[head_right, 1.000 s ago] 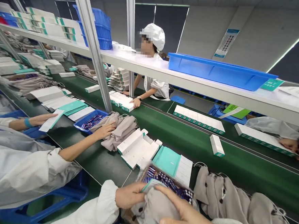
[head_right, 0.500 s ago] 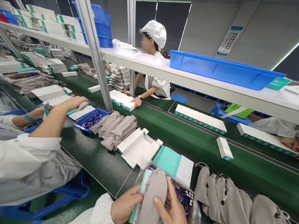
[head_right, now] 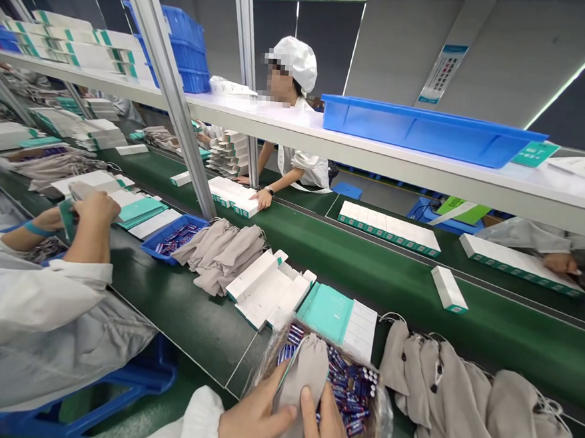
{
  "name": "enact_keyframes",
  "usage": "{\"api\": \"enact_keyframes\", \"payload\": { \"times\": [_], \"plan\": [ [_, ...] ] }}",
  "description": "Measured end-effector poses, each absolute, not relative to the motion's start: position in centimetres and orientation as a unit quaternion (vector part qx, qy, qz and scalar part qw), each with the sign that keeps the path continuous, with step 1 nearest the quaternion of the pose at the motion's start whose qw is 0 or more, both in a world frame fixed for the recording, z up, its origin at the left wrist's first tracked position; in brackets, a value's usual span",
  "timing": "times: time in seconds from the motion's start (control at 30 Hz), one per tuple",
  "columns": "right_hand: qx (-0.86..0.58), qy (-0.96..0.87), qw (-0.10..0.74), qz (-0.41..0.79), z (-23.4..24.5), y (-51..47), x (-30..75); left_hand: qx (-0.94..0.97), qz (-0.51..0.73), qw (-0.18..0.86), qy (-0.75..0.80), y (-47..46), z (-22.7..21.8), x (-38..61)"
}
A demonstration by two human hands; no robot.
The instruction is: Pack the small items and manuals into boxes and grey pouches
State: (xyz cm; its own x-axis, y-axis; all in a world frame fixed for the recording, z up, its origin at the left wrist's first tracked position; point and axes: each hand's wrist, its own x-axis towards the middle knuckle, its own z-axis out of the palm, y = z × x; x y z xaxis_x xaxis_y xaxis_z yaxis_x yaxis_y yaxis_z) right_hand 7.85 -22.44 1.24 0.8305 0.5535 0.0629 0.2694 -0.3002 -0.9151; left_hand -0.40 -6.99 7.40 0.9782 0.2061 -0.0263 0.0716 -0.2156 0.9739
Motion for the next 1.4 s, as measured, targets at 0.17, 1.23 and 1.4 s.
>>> {"api": "enact_keyframes", "payload": {
  "times": [0.17,1.23,1.4],
  "plan": [
    [-0.759,-0.23,0.57,0.214,3.0,-20.0,8.4,0.796,0.079,0.589,0.118,-7.0,7.8,0.1],
    [-0.776,-0.343,0.493,0.194,9.6,-19.1,13.5,0.516,0.113,0.845,0.088,-7.0,6.4,0.3],
    [-0.78,-0.327,0.503,0.179,8.6,-19.0,13.2,0.554,0.092,0.825,0.068,-6.8,6.3,0.2]
  ]
}}
